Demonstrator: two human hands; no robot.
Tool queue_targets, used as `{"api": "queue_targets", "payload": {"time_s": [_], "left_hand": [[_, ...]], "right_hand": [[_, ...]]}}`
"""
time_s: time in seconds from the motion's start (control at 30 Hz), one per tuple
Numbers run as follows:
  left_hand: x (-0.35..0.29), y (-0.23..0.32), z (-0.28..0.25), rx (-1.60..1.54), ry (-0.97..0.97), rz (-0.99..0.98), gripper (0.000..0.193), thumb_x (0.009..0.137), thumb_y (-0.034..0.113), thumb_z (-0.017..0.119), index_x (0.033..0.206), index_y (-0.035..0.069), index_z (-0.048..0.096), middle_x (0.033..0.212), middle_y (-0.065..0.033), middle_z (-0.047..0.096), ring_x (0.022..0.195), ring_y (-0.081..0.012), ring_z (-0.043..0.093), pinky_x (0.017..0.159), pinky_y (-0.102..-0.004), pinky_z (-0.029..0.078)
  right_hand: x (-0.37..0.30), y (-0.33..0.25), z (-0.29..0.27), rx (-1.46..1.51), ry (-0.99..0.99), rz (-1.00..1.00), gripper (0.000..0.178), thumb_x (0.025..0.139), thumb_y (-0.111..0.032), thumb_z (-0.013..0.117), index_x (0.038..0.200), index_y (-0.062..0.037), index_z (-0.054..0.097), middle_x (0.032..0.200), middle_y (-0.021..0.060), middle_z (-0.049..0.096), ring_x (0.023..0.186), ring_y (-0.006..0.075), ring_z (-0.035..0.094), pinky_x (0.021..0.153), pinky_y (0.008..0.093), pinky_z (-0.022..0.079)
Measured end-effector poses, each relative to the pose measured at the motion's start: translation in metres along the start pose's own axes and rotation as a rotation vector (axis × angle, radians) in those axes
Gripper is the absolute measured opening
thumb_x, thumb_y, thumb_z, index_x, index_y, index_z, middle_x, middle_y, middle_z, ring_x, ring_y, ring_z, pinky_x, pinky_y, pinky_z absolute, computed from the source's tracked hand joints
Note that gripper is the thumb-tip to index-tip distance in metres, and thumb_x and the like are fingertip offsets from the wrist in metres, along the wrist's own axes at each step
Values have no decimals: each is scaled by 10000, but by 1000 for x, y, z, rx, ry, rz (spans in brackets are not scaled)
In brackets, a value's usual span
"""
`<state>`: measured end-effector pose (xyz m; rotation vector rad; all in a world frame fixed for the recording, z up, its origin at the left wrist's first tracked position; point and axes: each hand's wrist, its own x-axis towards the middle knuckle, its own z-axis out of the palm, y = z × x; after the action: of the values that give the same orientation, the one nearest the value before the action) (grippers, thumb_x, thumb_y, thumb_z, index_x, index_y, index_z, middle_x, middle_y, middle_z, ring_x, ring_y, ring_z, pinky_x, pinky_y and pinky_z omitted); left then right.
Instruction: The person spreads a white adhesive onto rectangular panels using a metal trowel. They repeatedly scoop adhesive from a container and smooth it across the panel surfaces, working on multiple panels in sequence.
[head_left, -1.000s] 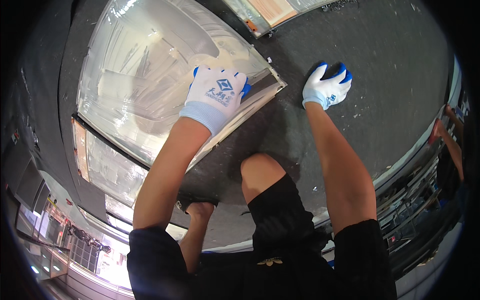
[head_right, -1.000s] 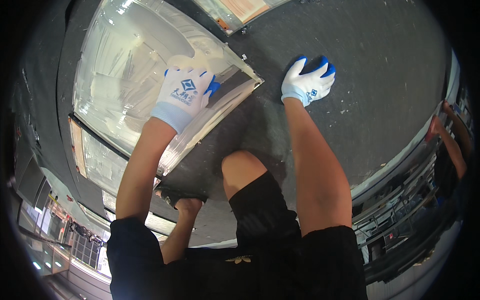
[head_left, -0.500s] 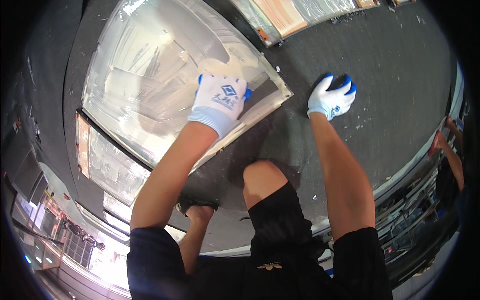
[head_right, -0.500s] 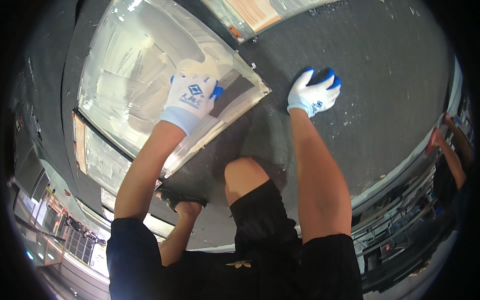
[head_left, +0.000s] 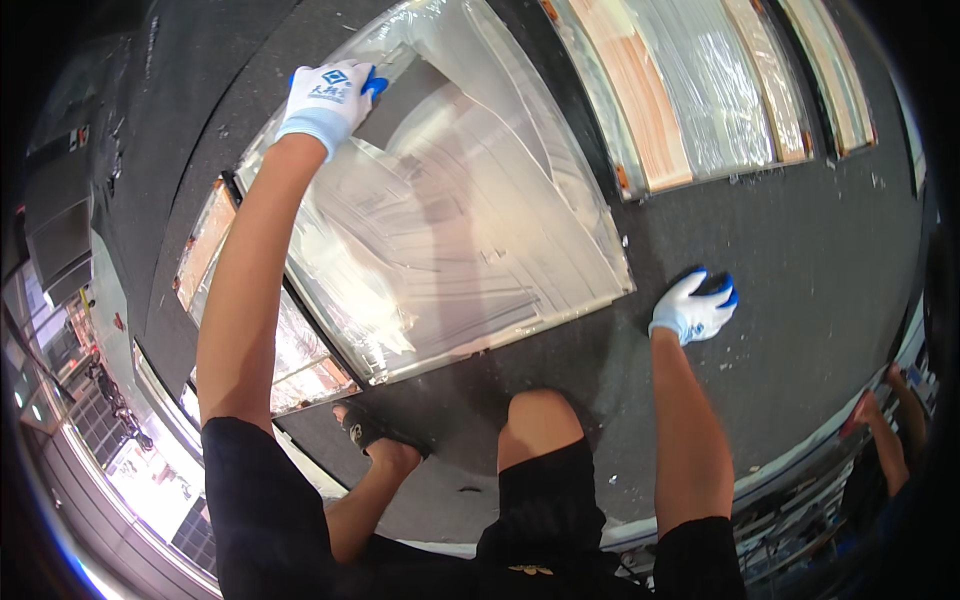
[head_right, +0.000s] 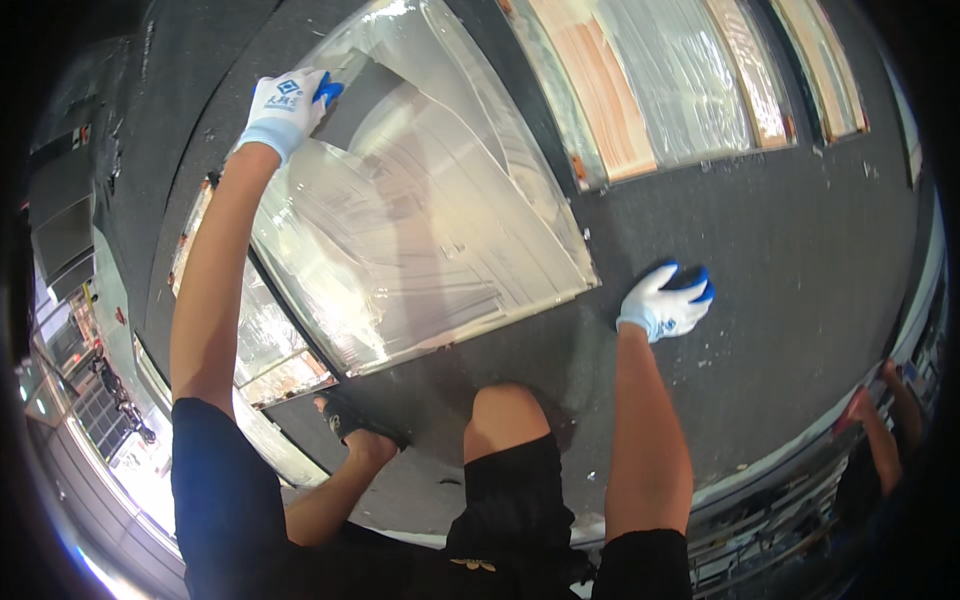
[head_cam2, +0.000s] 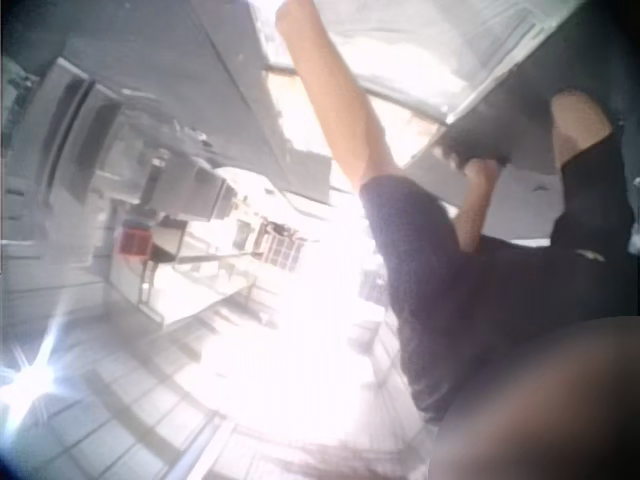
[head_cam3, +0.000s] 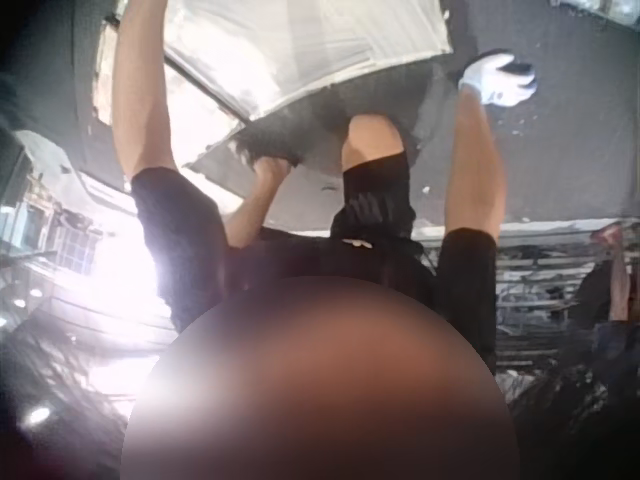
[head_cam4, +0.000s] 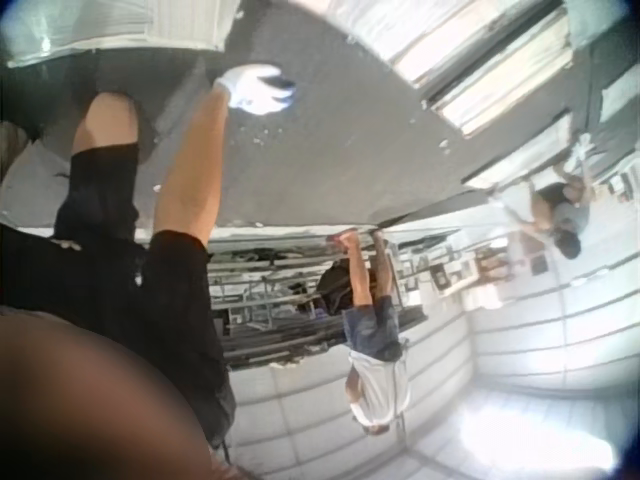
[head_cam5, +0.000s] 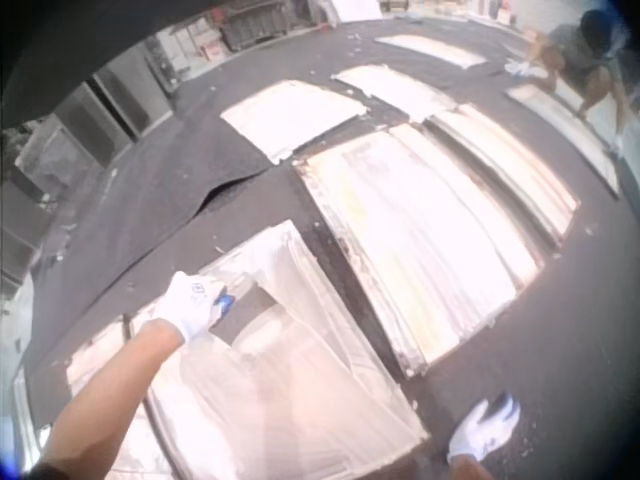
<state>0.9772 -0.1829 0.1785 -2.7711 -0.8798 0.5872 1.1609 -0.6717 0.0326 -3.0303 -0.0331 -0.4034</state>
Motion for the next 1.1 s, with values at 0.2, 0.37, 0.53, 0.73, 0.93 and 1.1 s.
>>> {"api": "queue_targets", "payload": {"time_s": [0.2, 0.37, 0.53, 0.73, 0.93, 1.1], "left_hand": [[-6, -47, -15, -155, 87, -205, 282, 968, 255, 585, 1159, 68, 676, 1062, -134, 726, 976, -302, 698, 846, -429, 522], [11, 9, -8, -703, -181, -428, 390, 981, 372, 512, 1181, 73, 666, 1069, -183, 718, 997, -377, 677, 936, -485, 500], [34, 67, 27, -922, -86, -472, 467, 955, 451, 511, 1093, 50, 708, 1037, -231, 711, 1022, -416, 661, 908, -481, 501], [0, 22, 66, -719, -109, -600, 473, 938, 463, 528, 1019, 48, 738, 1040, -258, 699, 995, -426, 666, 885, -496, 508], [-95, -67, 98, -654, 96, -845, 490, 941, 467, 569, 938, 5, 732, 873, -223, 716, 862, -392, 694, 801, -479, 516], [-89, -72, 83, -953, 191, -885, 490, 959, 468, 609, 878, -4, 715, 672, -104, 653, 654, -227, 637, 657, -430, 486]], "right_hand": [[0, -4, -4, -14, -15, 12, 530, 934, -393, 611, 1359, -83, 548, 1384, 189, 517, 1257, 380, 512, 1018, 499, 434], [0, -7, -8, -42, 9, 8, 504, 946, -381, 611, 1342, -74, 561, 1365, 177, 540, 1235, 372, 535, 1004, 484, 452], [0, -8, -10, -32, -29, 35, 503, 952, -366, 613, 1358, -76, 552, 1389, 181, 524, 1253, 368, 532, 1022, 472, 454], [0, -7, -9, -49, -52, 31, 518, 967, -404, 583, 1370, -80, 541, 1401, 183, 517, 1269, 367, 523, 1035, 489, 435], [1, -8, -12, -46, -68, 45, 522, 964, -399, 578, 1379, -85, 529, 1402, 190, 502, 1270, 374, 513, 1037, 498, 425], [0, -7, -11, -13, -68, 45, 524, 968, -394, 573, 1394, -96, 513, 1405, 180, 504, 1272, 373, 509, 1041, 505, 414]]}}
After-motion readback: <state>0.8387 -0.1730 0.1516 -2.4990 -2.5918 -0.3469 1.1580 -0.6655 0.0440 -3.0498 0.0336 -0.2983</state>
